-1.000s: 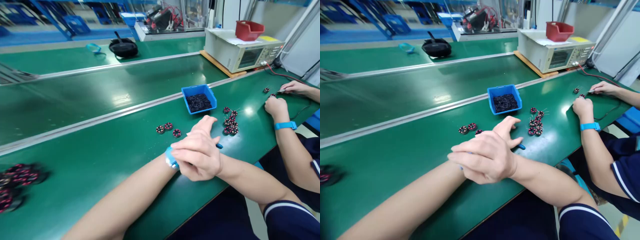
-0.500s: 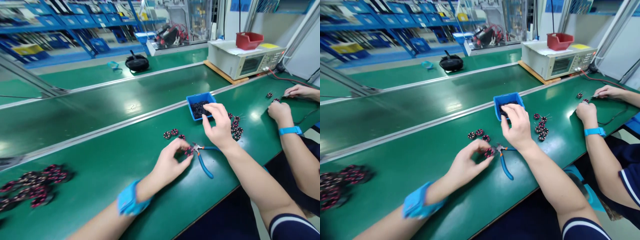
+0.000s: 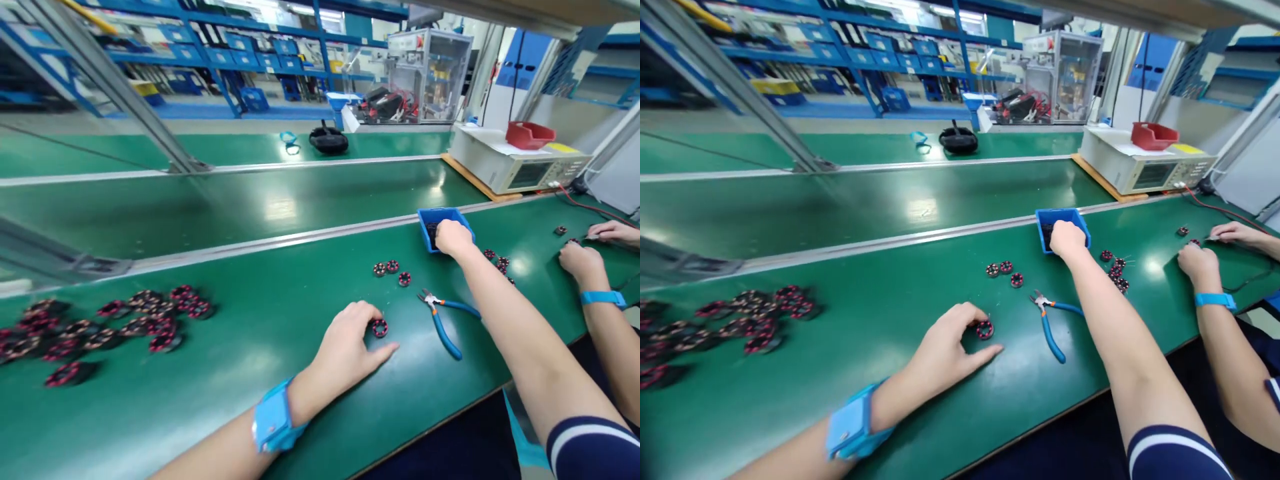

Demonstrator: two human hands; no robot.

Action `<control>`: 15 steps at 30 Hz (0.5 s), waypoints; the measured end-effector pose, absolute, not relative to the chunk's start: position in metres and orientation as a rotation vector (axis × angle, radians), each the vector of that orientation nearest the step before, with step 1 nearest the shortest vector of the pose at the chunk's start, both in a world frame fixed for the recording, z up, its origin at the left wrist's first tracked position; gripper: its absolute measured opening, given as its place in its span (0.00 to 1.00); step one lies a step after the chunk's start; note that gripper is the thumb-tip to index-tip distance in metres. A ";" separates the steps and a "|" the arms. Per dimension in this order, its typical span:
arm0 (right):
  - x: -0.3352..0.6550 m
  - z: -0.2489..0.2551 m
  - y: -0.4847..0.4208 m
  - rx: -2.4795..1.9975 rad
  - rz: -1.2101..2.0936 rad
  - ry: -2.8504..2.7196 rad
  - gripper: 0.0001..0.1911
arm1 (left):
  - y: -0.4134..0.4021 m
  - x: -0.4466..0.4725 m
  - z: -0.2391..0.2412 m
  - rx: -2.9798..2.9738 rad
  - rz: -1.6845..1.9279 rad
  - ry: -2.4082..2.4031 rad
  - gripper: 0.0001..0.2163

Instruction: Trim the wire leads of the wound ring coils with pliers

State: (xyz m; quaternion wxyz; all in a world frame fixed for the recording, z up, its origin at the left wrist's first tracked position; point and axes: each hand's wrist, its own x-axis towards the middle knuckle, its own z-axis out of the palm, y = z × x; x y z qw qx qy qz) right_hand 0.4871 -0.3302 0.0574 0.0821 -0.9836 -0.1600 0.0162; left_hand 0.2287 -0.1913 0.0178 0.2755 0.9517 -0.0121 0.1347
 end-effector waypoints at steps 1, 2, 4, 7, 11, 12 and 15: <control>0.488 0.057 -0.333 -2.935 0.036 -0.481 0.12 | -0.191 0.230 0.016 2.535 0.363 -0.040 0.11; 0.488 0.058 -0.337 -2.926 0.018 -0.487 0.10 | -0.191 0.232 0.014 2.498 0.360 -0.041 0.08; 0.487 0.060 -0.343 -2.890 -0.043 -0.510 0.09 | -0.189 0.233 0.011 2.395 0.357 -0.009 0.06; 0.471 0.064 -0.351 -2.795 -0.199 -0.579 0.14 | -0.189 0.232 0.009 2.201 0.366 0.080 0.08; 0.413 0.054 -0.356 -2.123 -0.103 -0.727 0.13 | -0.193 0.233 0.009 1.970 0.315 0.142 0.10; 0.396 0.049 -0.356 -1.934 0.096 -0.762 0.12 | -0.194 0.234 0.010 1.944 0.298 0.153 0.11; 0.359 0.034 -0.350 -1.639 0.561 -0.713 0.11 | -0.193 0.238 0.011 1.914 0.259 0.177 0.12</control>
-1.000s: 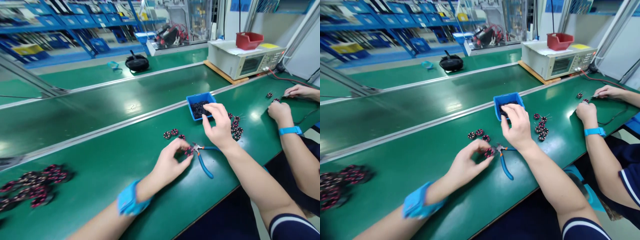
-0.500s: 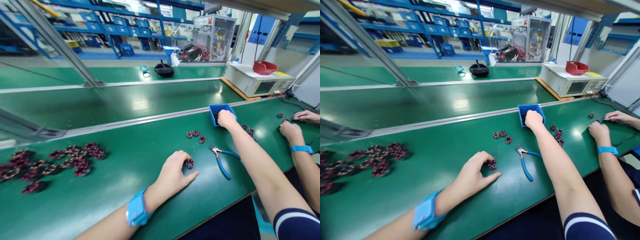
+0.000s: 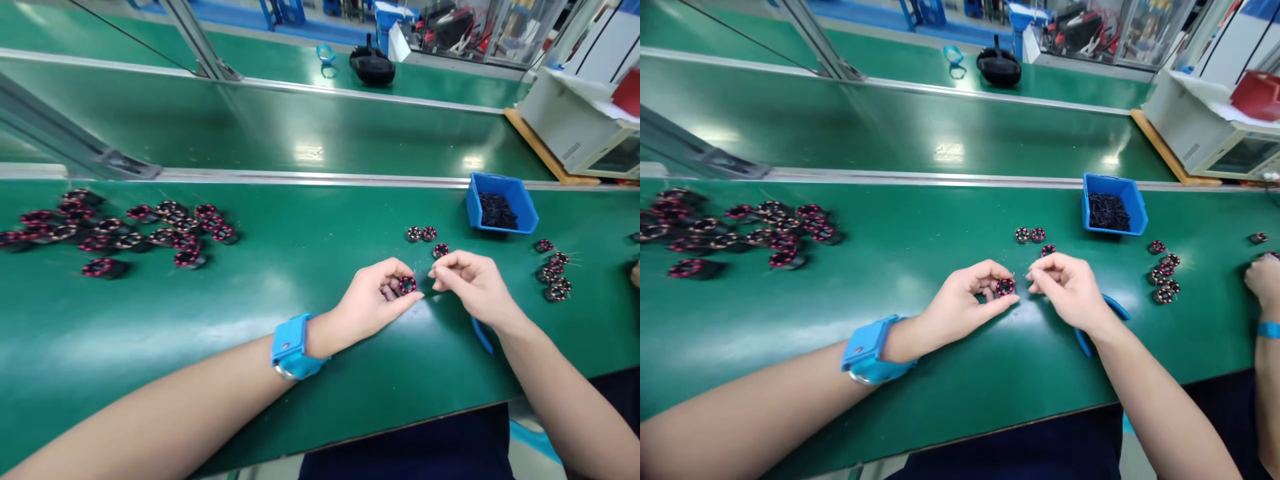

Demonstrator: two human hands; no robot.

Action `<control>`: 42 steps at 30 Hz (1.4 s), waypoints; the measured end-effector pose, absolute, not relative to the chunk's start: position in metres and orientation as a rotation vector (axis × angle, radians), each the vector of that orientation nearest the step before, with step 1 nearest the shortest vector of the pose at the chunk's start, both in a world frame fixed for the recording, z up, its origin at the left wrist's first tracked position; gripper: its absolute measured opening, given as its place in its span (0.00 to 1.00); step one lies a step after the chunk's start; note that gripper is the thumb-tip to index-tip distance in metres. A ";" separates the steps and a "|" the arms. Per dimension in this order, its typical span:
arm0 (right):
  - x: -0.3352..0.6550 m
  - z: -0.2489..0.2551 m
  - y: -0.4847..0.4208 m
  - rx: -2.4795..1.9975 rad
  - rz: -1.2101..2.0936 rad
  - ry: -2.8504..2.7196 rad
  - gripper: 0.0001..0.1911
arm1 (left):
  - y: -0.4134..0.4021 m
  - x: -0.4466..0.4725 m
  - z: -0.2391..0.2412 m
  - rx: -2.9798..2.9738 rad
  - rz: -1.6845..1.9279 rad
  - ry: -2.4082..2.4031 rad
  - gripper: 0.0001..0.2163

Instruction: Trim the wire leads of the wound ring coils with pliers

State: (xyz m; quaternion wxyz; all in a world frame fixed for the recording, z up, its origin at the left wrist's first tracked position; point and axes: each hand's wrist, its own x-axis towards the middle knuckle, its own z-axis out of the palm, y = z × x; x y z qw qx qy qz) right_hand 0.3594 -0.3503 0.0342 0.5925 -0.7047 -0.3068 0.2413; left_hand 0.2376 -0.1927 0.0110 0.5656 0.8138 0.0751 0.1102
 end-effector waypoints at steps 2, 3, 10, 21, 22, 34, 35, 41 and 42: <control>0.352 0.028 -0.345 -1.579 0.726 -0.637 0.11 | -0.191 0.239 0.013 1.909 0.242 0.174 0.12; 0.352 0.026 -0.344 -1.567 0.785 -0.610 0.12 | -0.190 0.240 0.014 1.911 0.237 0.163 0.12; 0.366 0.027 -0.350 -1.632 0.824 -0.685 0.06 | -0.187 0.239 0.021 1.981 0.226 -0.022 0.08; 0.366 0.028 -0.353 -1.565 0.918 -0.666 0.06 | -0.186 0.238 0.021 2.009 0.195 -0.030 0.08; 0.366 0.028 -0.353 -1.563 0.919 -0.656 0.05 | -0.186 0.238 0.020 2.009 0.197 -0.031 0.08; 0.364 0.033 -0.353 -1.558 0.914 -0.658 0.05 | -0.186 0.237 0.021 1.990 0.208 -0.045 0.09; 0.364 0.033 -0.353 -1.556 0.917 -0.658 0.05 | -0.186 0.237 0.020 1.993 0.208 -0.043 0.09; 0.363 0.032 -0.354 -1.568 0.927 -0.683 0.08 | -0.186 0.237 0.020 2.003 0.191 -0.022 0.08; 0.363 0.032 -0.354 -1.571 0.932 -0.687 0.08 | -0.186 0.237 0.019 2.002 0.191 -0.020 0.08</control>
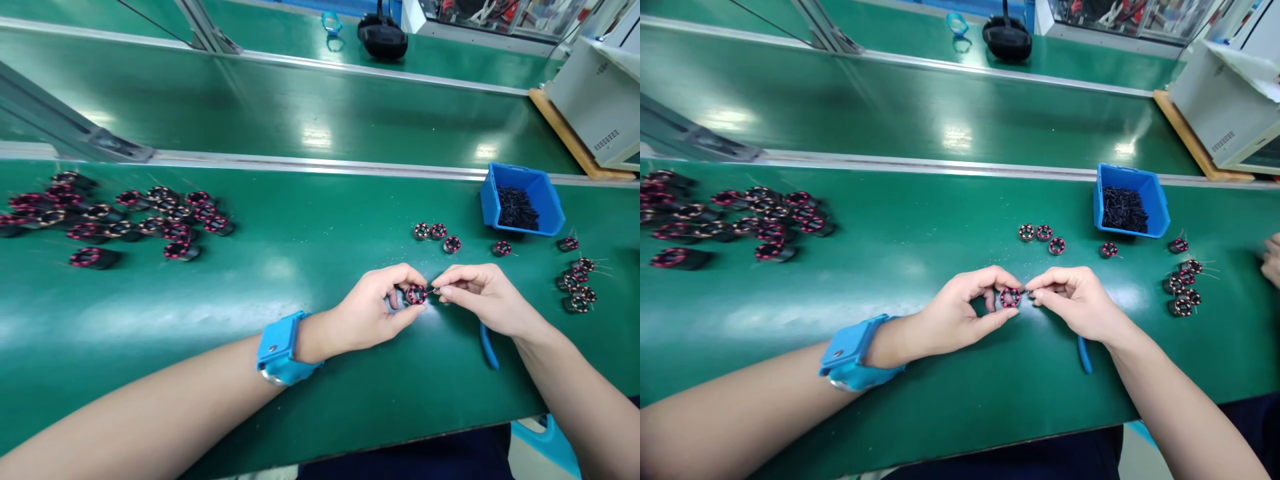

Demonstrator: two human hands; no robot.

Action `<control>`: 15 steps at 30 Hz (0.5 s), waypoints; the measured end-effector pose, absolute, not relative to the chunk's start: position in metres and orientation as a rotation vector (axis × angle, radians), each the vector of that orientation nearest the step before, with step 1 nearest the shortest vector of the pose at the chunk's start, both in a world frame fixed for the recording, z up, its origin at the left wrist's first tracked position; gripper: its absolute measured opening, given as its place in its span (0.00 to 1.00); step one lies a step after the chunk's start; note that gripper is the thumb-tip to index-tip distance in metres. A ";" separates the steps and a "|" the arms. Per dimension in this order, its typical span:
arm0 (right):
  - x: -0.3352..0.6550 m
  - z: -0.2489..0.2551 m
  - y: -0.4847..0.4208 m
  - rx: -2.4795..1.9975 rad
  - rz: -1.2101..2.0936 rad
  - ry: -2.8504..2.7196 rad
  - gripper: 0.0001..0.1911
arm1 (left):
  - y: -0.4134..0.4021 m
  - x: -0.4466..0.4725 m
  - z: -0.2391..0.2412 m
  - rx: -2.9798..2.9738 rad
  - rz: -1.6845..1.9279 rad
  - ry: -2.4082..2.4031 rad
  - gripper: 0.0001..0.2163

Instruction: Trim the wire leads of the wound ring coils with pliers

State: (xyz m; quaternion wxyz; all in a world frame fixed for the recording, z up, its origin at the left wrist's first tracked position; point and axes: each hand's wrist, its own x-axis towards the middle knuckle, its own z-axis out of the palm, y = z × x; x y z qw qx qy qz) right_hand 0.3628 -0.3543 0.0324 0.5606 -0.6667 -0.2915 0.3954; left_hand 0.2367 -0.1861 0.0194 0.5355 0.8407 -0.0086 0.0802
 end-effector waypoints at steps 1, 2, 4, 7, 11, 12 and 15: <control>0.363 0.033 -0.354 -1.571 0.936 -0.690 0.08 | -0.186 0.237 0.019 2.002 0.192 -0.020 0.08; 0.363 0.033 -0.354 -1.568 0.939 -0.692 0.08 | -0.186 0.237 0.019 2.002 0.193 -0.020 0.08; 0.363 0.033 -0.354 -1.565 0.937 -0.695 0.08 | -0.186 0.237 0.019 2.000 0.191 -0.022 0.08; 0.363 0.034 -0.354 -1.567 0.927 -0.692 0.08 | -0.186 0.237 0.020 1.994 0.186 -0.024 0.08; 0.364 0.034 -0.355 -1.556 0.937 -0.698 0.07 | -0.187 0.237 0.022 1.992 0.190 -0.029 0.07; 0.364 0.034 -0.355 -1.554 0.942 -0.703 0.07 | -0.187 0.237 0.023 1.988 0.192 -0.028 0.07; 0.364 0.034 -0.355 -1.558 0.945 -0.715 0.06 | -0.188 0.238 0.023 1.968 0.194 -0.026 0.07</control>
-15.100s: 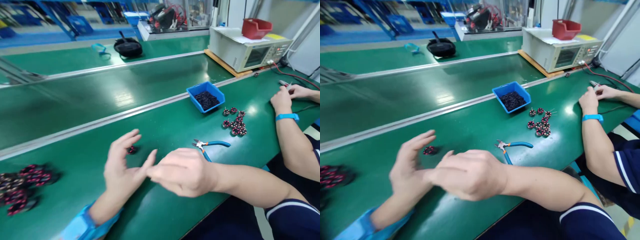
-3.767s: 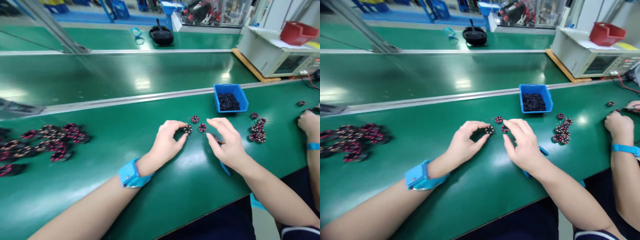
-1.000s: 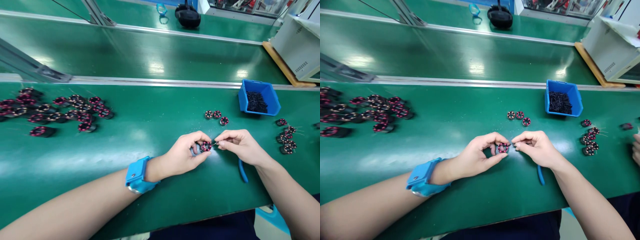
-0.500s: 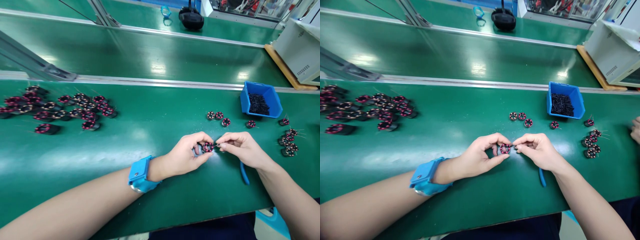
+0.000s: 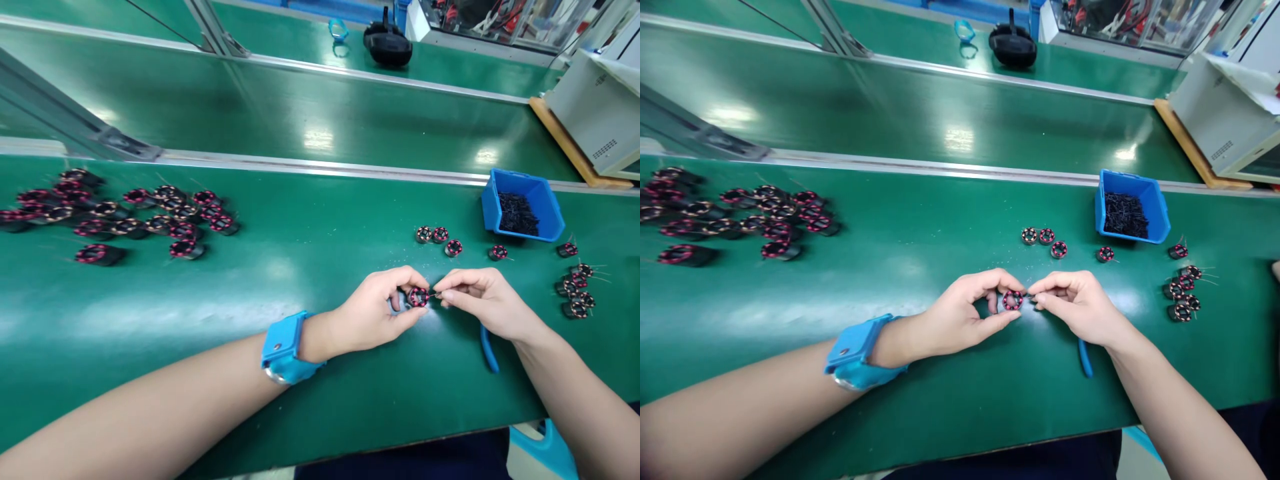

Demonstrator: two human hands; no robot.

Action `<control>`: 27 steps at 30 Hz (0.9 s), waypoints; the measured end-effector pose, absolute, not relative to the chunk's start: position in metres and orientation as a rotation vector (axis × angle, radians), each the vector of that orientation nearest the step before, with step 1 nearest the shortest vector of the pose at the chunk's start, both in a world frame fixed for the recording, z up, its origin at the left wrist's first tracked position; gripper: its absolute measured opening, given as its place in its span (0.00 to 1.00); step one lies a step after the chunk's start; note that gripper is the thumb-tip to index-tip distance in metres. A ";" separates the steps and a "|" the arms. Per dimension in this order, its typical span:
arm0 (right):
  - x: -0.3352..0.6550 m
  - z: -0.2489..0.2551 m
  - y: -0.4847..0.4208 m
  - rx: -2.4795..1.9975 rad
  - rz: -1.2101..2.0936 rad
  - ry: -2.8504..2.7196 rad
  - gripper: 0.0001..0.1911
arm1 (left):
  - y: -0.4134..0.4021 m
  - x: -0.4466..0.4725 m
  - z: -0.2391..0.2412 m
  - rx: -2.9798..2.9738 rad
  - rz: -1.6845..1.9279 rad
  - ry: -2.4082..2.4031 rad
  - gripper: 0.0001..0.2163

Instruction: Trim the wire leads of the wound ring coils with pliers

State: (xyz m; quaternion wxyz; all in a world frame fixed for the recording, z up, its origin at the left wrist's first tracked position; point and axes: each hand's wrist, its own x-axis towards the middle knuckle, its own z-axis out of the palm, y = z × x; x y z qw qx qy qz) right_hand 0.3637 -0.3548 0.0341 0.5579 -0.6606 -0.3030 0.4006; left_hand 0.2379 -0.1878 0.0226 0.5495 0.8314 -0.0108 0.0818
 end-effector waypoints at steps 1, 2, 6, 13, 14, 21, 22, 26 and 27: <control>0.364 0.034 -0.355 -1.565 0.943 -0.718 0.07 | -0.188 0.238 0.022 1.963 0.195 -0.027 0.07; 0.363 0.034 -0.355 -1.573 0.940 -0.723 0.07 | -0.188 0.238 0.022 1.960 0.196 -0.031 0.07; 0.360 0.032 -0.354 -1.614 0.914 -0.775 0.08 | -0.188 0.238 0.020 1.953 0.208 -0.032 0.07; 0.350 0.033 -0.360 -1.742 0.799 -0.879 0.13 | -0.187 0.238 0.018 1.896 0.211 0.020 0.09; 0.349 0.035 -0.361 -1.777 0.716 -0.906 0.13 | -0.188 0.238 0.018 1.887 0.211 0.031 0.09; 0.348 0.039 -0.361 -1.910 0.288 -1.169 0.08 | -0.188 0.237 0.017 1.872 0.199 0.047 0.10; 0.348 0.039 -0.361 -1.909 0.271 -1.170 0.08 | -0.187 0.237 0.017 1.872 0.194 0.044 0.10; 0.346 0.037 -0.359 -1.889 0.269 -1.222 0.09 | -0.187 0.236 0.017 1.869 0.173 0.024 0.10; 0.346 0.037 -0.359 -1.887 0.263 -1.246 0.09 | -0.187 0.236 0.017 1.869 0.175 0.022 0.10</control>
